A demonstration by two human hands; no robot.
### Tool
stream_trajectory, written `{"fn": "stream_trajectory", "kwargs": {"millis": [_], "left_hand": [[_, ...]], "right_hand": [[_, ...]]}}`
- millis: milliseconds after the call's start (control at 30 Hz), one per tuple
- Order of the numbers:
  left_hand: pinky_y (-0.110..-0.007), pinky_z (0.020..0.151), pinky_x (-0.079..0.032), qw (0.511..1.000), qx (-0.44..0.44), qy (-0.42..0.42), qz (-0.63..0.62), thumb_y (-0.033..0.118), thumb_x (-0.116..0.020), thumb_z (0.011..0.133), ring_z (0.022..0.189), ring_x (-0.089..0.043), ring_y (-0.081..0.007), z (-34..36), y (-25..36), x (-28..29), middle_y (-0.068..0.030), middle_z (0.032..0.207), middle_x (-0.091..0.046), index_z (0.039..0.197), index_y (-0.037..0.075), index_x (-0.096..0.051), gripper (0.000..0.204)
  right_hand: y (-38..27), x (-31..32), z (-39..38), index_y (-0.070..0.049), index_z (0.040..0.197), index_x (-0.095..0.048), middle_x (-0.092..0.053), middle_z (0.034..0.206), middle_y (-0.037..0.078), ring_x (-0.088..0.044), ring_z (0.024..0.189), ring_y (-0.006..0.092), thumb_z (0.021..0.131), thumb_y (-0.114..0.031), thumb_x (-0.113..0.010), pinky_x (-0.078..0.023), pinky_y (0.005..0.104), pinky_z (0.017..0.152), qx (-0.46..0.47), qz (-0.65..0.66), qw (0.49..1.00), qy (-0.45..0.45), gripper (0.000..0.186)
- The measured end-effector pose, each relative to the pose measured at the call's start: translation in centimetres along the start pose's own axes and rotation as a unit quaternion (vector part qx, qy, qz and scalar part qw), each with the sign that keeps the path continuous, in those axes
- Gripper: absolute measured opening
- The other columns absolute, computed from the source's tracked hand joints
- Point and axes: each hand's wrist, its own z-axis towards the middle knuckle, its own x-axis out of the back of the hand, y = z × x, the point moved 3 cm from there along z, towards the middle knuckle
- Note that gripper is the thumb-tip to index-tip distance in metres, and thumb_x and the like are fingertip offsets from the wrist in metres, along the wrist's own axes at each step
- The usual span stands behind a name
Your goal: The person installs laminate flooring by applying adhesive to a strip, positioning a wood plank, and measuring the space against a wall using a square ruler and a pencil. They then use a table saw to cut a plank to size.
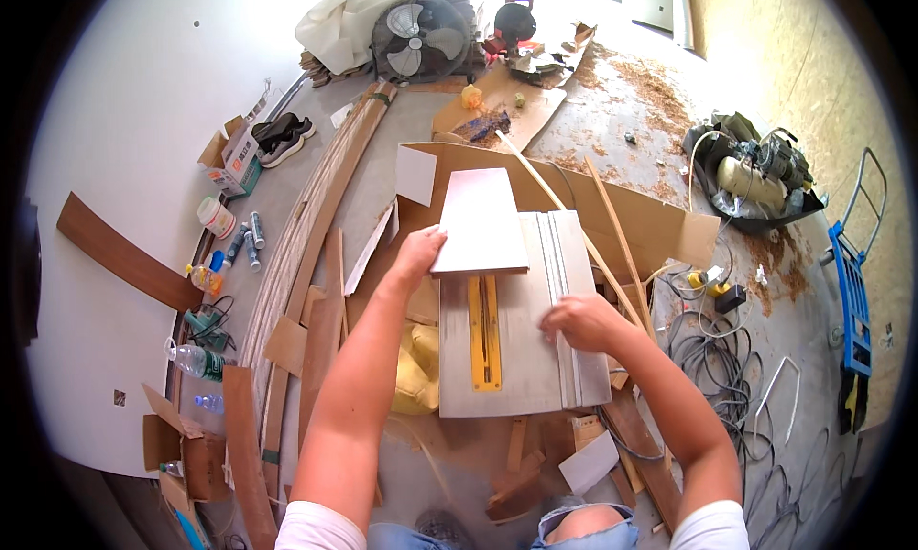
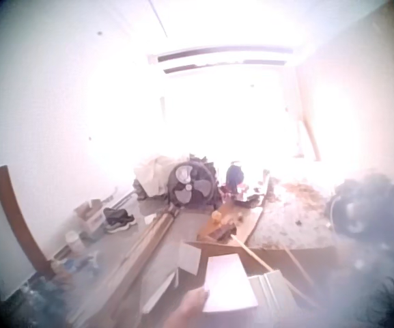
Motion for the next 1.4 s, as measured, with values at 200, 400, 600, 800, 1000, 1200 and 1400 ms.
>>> {"fn": "stream_trajectory", "kwargs": {"millis": [200, 400, 600, 800, 1000, 1200, 1400], "left_hand": [[-0.05, 0.114, -0.036, 0.969, -0.026, 0.097, 0.226, 0.038, -0.053, 0.104, 0.137, -0.041, -0.0402, 0.0, 1.4, -4.4, -0.0227, 0.151, -0.045, 0.14, 0.009, -0.064, 0.047], [-0.048, 0.118, -0.033, 0.942, -0.154, 0.198, 0.224, 0.037, -0.047, 0.11, 0.138, -0.04, -0.0405, 1.0, -1.0, -5.1, -0.0194, 0.154, -0.044, 0.144, 0.009, -0.062, 0.046], [-0.048, 0.123, -0.028, 0.957, -0.118, 0.136, 0.226, 0.041, -0.042, 0.109, 0.147, -0.032, -0.0411, 1.1, -1.8, -4.7, -0.0196, 0.166, -0.031, 0.151, 0.013, -0.055, 0.052], [-0.052, 0.124, -0.023, 0.977, -0.112, 0.079, 0.162, 0.047, -0.038, 0.11, 0.147, -0.03, -0.0484, 2.2, -2.7, -4.7, -0.0258, 0.166, -0.027, 0.156, 0.013, -0.048, 0.058], [-0.054, 0.12, -0.028, 0.945, -0.127, 0.054, 0.296, 0.044, -0.029, 0.111, 0.148, -0.031, -0.0446, 3.8, -3.3, -4.0, -0.0188, 0.164, -0.038, 0.159, 0.013, -0.043, 0.059], [-0.064, 0.106, -0.04, 0.951, -0.092, 0.084, 0.284, 0.02, -0.041, 0.103, 0.133, -0.044, -0.0519, 5.4, -1.8, -6.7, -0.0153, 0.156, -0.047, 0.144, 0.01, -0.053, 0.044], [-0.063, 0.117, -0.036, 0.927, -0.061, 0.018, 0.37, 0.029, -0.037, 0.109, 0.149, -0.028, -0.053, 3.4, -3.0, -6.5, -0.0182, 0.169, -0.024, 0.158, 0.017, -0.041, 0.051]], "right_hand": [[-3.9, 0.9, -1.6, -0.013, 0.098, -0.074, -0.073, 0.102, 0.002, -0.072, 0.094, 0.0222, 0.076, 0.001, -0.07, -0.061, 0.0352, 0.07, 0.031, 0.002, 0.994, 0.105, 0.026], [-8.0, -1.9, 1.5, -0.01, 0.123, -0.071, -0.065, 0.131, 0.005, -0.068, 0.103, 0.0204, 0.083, -0.008, -0.069, -0.061, 0.0302, 0.069, 0.109, -0.104, 0.988, 0.03, 0.04], [-6.7, -3.7, -0.4, 0.002, 0.121, -0.07, -0.063, 0.131, 0.009, -0.065, 0.108, 0.0213, 0.086, -0.007, -0.063, -0.059, 0.0288, 0.068, 0.103, -0.189, 0.974, 0.071, 0.037], [-6.1, -3.1, -0.7, 0.002, 0.114, -0.069, -0.069, 0.119, 0.01, -0.068, 0.102, 0.0212, 0.084, -0.006, -0.065, -0.059, 0.0293, 0.067, 0.084, -0.148, 0.975, 0.146, 0.031], [-7.9, -5.3, 4.3, -0.003, 0.103, -0.061, -0.069, 0.095, 0.012, -0.072, 0.087, 0.0265, 0.087, -0.003, -0.064, -0.057, 0.0363, 0.064, -0.142, -0.119, 0.978, 0.094, 0.017], [-8.0, -2.4, 5.9, -0.005, 0.106, -0.061, -0.068, 0.074, 0.017, -0.069, 0.069, 0.0363, 0.088, -0.007, -0.066, -0.055, 0.0467, 0.066, -0.296, 0.141, 0.933, 0.149, 0.019], [-12.8, 2.6, 1.7, -0.002, 0.099, -0.062, -0.053, 0.066, 0.006, -0.051, 0.058, 0.0104, 0.082, 0.002, -0.062, -0.041, 0.0281, 0.054, -0.274, 0.198, 0.938, 0.079, 0.017]]}}
